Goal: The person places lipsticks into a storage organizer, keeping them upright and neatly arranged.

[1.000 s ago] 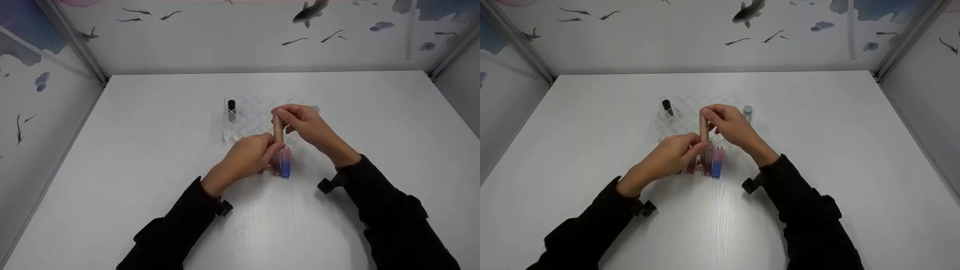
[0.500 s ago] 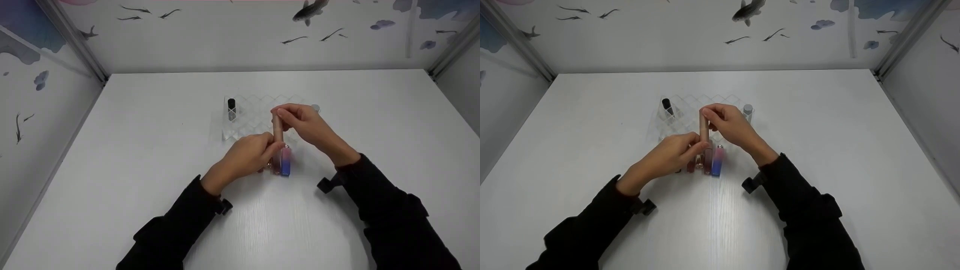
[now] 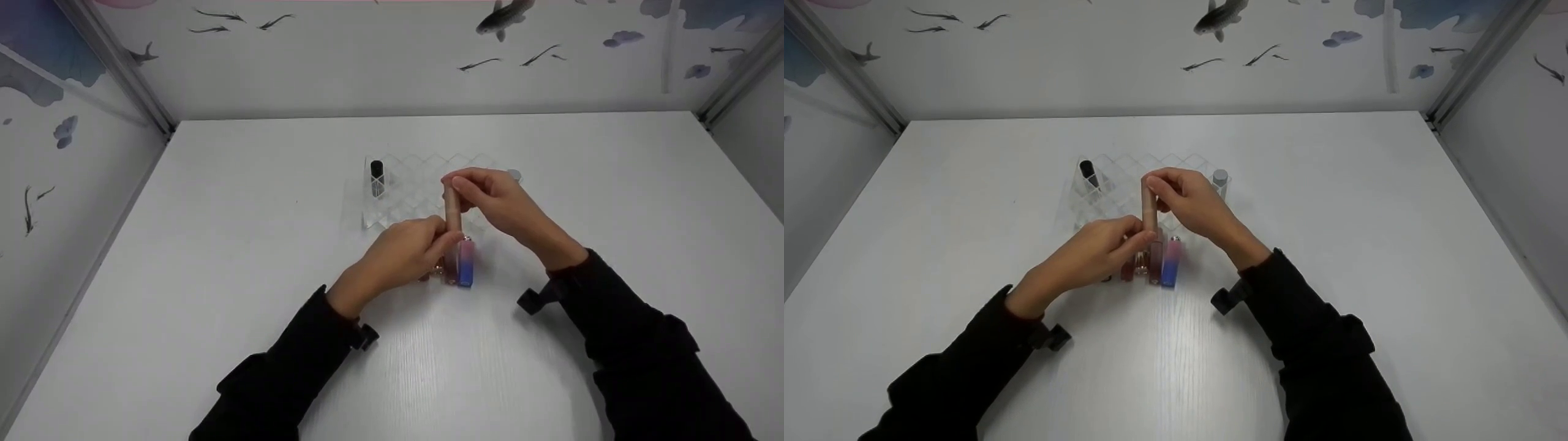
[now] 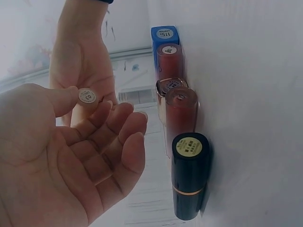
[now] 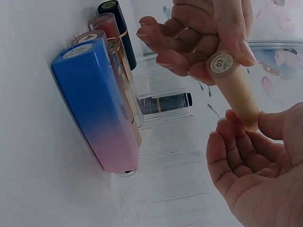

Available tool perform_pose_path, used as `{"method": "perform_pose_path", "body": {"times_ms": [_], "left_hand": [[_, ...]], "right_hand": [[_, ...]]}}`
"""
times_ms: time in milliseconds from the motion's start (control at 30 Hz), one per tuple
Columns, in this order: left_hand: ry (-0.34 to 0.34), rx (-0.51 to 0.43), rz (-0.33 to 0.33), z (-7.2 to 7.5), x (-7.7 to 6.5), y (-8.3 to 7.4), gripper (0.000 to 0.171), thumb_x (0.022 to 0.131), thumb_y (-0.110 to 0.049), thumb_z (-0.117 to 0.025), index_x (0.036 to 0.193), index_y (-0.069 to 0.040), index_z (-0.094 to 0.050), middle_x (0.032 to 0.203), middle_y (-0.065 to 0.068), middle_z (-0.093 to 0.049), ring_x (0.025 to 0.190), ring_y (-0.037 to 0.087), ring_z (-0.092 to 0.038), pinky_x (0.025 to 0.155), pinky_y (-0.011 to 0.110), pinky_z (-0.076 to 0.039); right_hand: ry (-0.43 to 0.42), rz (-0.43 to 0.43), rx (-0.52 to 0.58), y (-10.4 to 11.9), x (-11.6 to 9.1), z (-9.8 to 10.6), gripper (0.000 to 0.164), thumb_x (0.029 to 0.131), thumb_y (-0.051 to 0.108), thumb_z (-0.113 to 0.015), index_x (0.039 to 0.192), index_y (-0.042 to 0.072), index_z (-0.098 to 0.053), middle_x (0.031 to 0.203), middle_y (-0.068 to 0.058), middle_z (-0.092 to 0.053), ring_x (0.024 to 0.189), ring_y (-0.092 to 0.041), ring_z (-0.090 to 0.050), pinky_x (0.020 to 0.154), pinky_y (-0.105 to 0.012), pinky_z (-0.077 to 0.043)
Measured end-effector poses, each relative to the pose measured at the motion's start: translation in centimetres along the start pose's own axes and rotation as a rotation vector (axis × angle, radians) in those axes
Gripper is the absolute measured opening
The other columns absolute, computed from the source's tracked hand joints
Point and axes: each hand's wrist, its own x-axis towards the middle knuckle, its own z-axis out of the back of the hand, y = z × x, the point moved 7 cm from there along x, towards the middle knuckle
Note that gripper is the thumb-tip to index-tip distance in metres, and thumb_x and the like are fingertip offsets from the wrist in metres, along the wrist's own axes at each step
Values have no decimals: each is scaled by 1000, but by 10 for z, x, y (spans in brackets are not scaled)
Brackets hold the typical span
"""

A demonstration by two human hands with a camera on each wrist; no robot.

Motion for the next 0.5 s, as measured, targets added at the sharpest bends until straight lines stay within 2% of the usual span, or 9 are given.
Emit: {"method": "perform_pose_path", "body": {"times_ms": [133,233,400,500], "left_hand": [[-7,4,6,2,0,1,43,99,-49,-37,102,-14,-61,65,-6,-59,59,7,-55,56,23,-43],[-48,48,10,8,0,3,43,98,-49,-39,106,-13,-61,71,-6,-60,64,7,-57,60,24,-46],[-200,191,-11,27,-3,5,34,96,-40,-51,110,-11,-61,93,0,-66,80,13,-60,67,28,-50],[-304,279,0,40,-7,9,35,93,-38,-57,113,-10,-61,106,4,-65,95,18,-60,77,31,-51]], "right_hand": [[-3,8,-12,1,0,2,35,100,25,-45,122,2,-60,108,-17,-64,89,-12,-64,83,-26,-52],[-18,22,-27,0,1,4,35,100,25,-45,122,2,-60,109,-19,-64,88,-12,-64,81,-26,-52],[-42,22,-2,-15,6,10,35,100,28,-46,122,5,-61,106,-10,-65,87,-13,-63,79,-24,-52],[-51,27,17,-23,9,13,36,99,31,-47,122,8,-61,106,-8,-65,87,-15,-63,79,-24,-52]]}}
